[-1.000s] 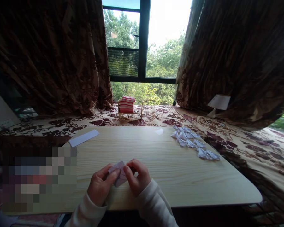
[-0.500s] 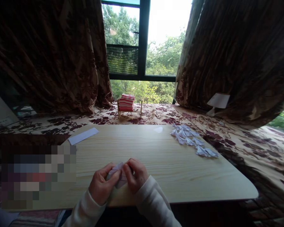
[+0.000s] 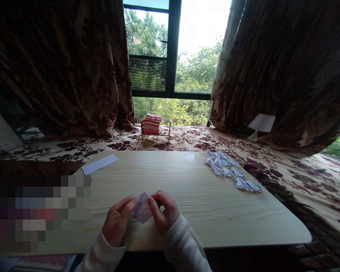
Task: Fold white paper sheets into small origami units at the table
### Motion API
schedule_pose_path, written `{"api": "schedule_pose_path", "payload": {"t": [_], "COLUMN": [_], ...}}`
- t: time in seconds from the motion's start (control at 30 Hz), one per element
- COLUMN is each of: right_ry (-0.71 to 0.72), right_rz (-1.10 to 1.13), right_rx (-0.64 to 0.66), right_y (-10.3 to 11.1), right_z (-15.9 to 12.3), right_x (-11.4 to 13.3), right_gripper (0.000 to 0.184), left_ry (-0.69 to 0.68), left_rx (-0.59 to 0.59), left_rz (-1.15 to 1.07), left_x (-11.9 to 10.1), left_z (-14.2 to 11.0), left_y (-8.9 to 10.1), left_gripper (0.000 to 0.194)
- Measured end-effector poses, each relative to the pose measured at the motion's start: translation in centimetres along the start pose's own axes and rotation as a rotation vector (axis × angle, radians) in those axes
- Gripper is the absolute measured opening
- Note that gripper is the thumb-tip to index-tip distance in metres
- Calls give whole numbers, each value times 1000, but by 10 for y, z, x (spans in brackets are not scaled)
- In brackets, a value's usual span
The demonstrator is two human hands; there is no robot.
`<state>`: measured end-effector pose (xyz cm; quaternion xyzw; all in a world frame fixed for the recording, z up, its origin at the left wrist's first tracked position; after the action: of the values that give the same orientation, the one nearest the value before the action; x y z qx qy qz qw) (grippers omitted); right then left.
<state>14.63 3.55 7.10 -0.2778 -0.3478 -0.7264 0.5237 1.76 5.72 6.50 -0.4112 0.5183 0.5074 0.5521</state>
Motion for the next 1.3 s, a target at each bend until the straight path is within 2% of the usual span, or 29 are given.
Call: {"api": "schedule_pose_path", "payload": {"t": [0.33,0.47,0.63,0.83,1.07,1.3], "right_ry": [37,52,68,32,57,76], "right_rz": [-14,-32,-34,21,6,-64], "right_rx": [-28,10,-7,37,27,39], "right_y": [2,-2,-4,-6,-7,-8], "right_z": [-1,0,0,-2,-3,-7], "right_x": [1,0,2,-9,-8,-4], "right_gripper": [18,18,20,22,28,28], "left_ry": [-13,-32,-41,-37,-63,-154], "left_rx": [63,99,120,140,100,93], "left_rz": [70,120,173,169,127,126], "left_x": [4,3,-2,-5,1,-16], "left_z": [0,-1,-2,-3,-3,-11], "left_y": [-4,-5,-5,-4,-5,-4], "left_gripper": [27,25,26,27,32,29]}}
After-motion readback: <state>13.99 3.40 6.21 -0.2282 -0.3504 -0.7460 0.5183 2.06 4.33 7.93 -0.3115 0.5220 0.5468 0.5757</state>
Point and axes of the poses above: each hand's wrist, its own z-axis towards the middle knuckle, its own y-axis out of the back of the hand, x = y × z, the point moved 5 cm from there along z, towards the middle knuckle, and after that the axes turned 7 degrees about y, right-handed, at the moved point
